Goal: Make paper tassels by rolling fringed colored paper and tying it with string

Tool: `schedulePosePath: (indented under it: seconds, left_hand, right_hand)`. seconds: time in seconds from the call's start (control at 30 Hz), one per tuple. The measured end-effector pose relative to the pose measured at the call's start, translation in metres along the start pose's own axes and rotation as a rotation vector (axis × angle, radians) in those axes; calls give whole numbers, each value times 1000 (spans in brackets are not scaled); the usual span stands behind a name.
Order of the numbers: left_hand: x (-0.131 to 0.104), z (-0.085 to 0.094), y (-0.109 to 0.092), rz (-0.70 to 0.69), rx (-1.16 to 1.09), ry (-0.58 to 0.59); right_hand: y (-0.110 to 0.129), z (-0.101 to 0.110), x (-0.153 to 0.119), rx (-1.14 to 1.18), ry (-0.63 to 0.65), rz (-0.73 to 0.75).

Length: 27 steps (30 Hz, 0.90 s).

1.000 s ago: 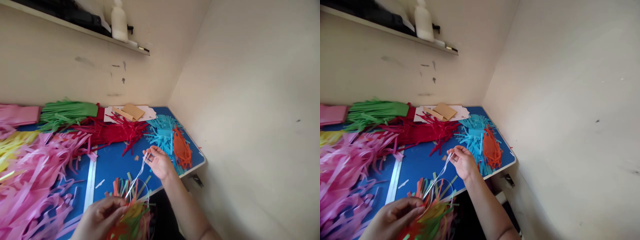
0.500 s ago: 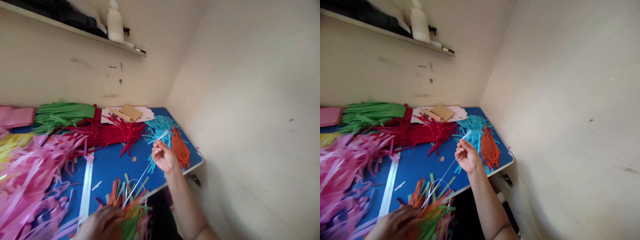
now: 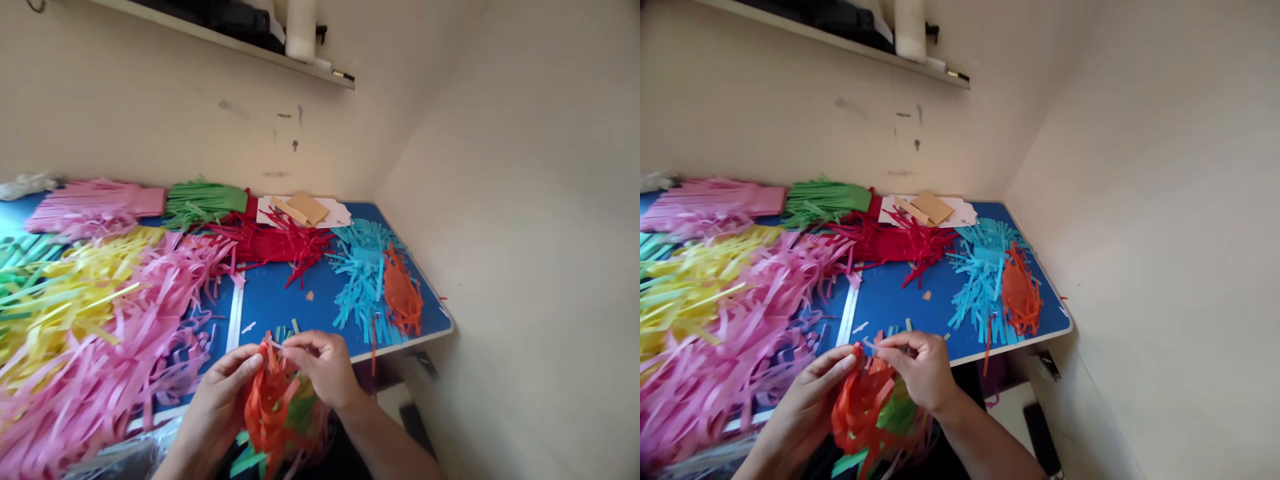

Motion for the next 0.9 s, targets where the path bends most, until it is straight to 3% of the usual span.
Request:
schedulePosePath:
  seconds: [0.27,0.53,0.73,0.9]
  left_hand:
    - [0,-2,-3,-60,-61,36]
    - [1,6,1,-96,17,1]
    - [4,15,-4,-455,296,11]
    - [1,16,-7,-565,601,27]
  right_hand:
    - [26,-6,-6,-252,-37,220]
    - [20,-8,-5,-325,-69,236]
    - [14,-10,-4,-186,-26,92]
    - [8,-11,-5,-138,92,57]
Point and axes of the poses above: each hand's wrist, its own x-axis towards the middle knuckle, its own z-axis out of the back of the hand, y = z × x, the point moved 5 cm from there along x, towards the middle knuckle, and after that the axes turned 3 degrees about x, right-handed, at the moved point
